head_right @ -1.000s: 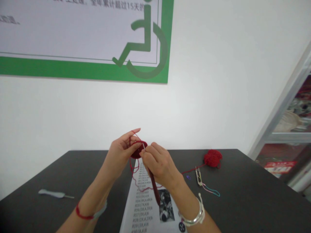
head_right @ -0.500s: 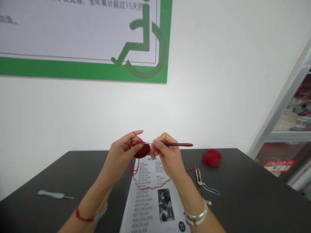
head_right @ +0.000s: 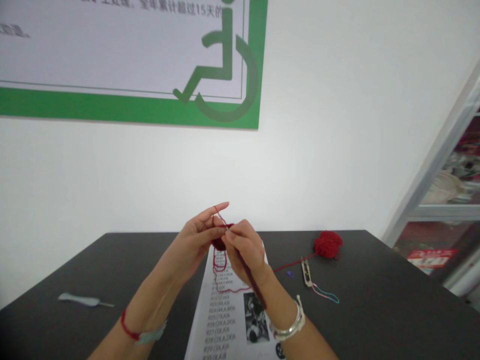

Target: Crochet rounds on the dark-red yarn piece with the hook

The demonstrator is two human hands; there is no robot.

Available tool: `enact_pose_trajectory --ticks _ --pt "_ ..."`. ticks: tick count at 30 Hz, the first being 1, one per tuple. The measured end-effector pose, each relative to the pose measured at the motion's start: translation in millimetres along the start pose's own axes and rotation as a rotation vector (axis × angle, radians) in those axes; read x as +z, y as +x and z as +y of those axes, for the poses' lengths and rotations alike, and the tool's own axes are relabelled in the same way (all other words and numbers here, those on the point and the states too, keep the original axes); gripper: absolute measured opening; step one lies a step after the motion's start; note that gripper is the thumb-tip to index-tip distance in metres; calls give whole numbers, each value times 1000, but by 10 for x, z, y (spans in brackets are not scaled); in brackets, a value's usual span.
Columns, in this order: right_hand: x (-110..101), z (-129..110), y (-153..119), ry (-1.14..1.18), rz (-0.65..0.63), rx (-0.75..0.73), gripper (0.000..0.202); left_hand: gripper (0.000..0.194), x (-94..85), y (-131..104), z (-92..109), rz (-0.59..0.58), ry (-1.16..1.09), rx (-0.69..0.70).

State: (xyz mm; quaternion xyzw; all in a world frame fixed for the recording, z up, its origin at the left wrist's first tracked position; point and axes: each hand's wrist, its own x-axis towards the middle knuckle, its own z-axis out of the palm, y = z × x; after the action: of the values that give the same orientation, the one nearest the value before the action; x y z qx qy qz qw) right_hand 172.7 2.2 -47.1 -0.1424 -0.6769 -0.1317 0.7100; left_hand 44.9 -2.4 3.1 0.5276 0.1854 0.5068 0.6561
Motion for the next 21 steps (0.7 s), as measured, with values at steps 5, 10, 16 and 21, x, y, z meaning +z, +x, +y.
enact_pose_trajectory --ticks 5,10,16,21 --pt "5 -89 136 586 68 555 11 44 -86 10 75 -18 -41 -26" --pt "-126 -88 197 619 44 616 10 45 -136 6 141 -32 -13 -40" --pt "-226 -103 217 609 -26 639 9 42 -174 -15 196 -104 21 -90" --pt "-300 -105 254 622 -94 694 11 38 -206 -12 217 -158 44 -142"
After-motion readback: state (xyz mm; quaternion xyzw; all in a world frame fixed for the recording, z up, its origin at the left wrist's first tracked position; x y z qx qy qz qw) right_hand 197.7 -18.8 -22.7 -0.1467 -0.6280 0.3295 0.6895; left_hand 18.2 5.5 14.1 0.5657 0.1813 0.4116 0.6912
